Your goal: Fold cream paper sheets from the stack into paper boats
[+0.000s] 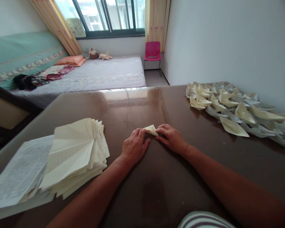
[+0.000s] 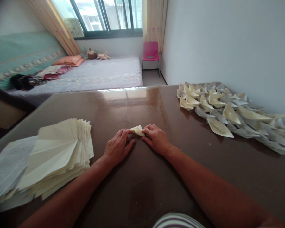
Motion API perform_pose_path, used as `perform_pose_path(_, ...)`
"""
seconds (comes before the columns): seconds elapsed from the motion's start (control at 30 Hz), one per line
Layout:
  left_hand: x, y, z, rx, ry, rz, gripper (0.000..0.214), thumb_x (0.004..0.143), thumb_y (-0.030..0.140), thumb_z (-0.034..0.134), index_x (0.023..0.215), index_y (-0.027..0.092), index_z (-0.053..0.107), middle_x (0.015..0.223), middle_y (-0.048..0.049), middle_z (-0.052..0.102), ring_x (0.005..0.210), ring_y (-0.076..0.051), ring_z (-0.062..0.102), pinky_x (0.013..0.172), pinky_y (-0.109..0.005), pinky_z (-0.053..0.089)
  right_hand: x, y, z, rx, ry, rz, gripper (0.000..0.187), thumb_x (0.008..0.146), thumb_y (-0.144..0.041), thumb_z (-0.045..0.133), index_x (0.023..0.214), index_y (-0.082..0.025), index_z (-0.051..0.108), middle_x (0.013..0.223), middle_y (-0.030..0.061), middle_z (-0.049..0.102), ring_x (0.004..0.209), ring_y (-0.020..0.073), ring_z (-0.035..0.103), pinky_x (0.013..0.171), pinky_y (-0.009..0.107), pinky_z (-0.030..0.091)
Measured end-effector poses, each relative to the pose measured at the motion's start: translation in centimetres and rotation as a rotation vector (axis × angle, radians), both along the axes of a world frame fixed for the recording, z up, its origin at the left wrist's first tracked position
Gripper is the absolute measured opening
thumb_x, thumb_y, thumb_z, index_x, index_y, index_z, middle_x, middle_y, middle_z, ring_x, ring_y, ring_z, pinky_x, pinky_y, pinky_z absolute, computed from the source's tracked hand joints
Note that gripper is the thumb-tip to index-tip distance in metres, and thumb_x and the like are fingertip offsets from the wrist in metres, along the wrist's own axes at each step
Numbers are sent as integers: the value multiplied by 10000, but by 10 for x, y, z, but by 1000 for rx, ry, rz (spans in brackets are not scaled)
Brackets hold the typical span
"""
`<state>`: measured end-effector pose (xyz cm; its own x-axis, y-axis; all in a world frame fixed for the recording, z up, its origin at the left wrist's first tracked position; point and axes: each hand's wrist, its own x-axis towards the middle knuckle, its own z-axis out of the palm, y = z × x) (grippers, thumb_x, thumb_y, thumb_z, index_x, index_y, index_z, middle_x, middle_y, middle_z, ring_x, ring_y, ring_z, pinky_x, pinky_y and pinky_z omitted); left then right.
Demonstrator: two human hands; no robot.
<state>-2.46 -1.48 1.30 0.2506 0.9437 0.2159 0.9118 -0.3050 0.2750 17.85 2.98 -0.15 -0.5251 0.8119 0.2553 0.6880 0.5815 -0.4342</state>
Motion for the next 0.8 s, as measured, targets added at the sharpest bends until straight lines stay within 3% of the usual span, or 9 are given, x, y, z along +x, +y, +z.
perform_pose_path(0.13,-5,2,-2,74,-51,25,284,907,315,497,1172,225,450,1209,-69,538,1118,-201,534,857,-309,508,1,2,-1,-42,103,-21,133,880,-336,589,935,-223,633,1024,29,638,896,149,565,760,252,452)
perform_pose_path(0.3,-9,7,-7,93,-189,-22,343,883,286,538,1209,229,450,1324,-86,476,1209,-222,483,991,-376,458,2,4,-2,-35,162,-2,98,867,-300,597,904,-233,658,1100,40,649,1007,166,566,850,293,454)
perform_pose_path(0.47,-12,13,-14,8,-343,-42,327,890,214,498,1216,228,465,1257,-67,523,1107,-191,561,929,-338,494,2,3,-1,-143,195,-18,105,869,-293,589,902,-228,664,927,22,672,842,152,591,771,274,463)
perform_pose_path(0.63,-10,12,-14,-1,-408,-54,270,891,285,543,1151,215,534,1116,-42,614,973,-172,604,841,-297,515,0,2,-1,-195,311,-22,100,844,-297,623,823,-203,649,800,-2,621,730,125,576,687,234,443)
perform_pose_path(0.7,-9,11,-12,2,-457,-65,206,904,308,531,1080,211,577,1049,-33,641,912,-155,613,798,-271,515,0,1,-1,-228,353,-25,93,830,-282,636,876,-202,631,794,-13,638,704,118,577,681,232,444)
perform_pose_path(0.8,-8,10,-9,16,-471,-86,145,923,292,505,942,210,624,907,-14,660,847,-139,611,797,-263,492,-2,0,1,-263,359,-6,329,811,-267,655,1128,-219,580,815,-21,674,703,121,583,698,242,453)
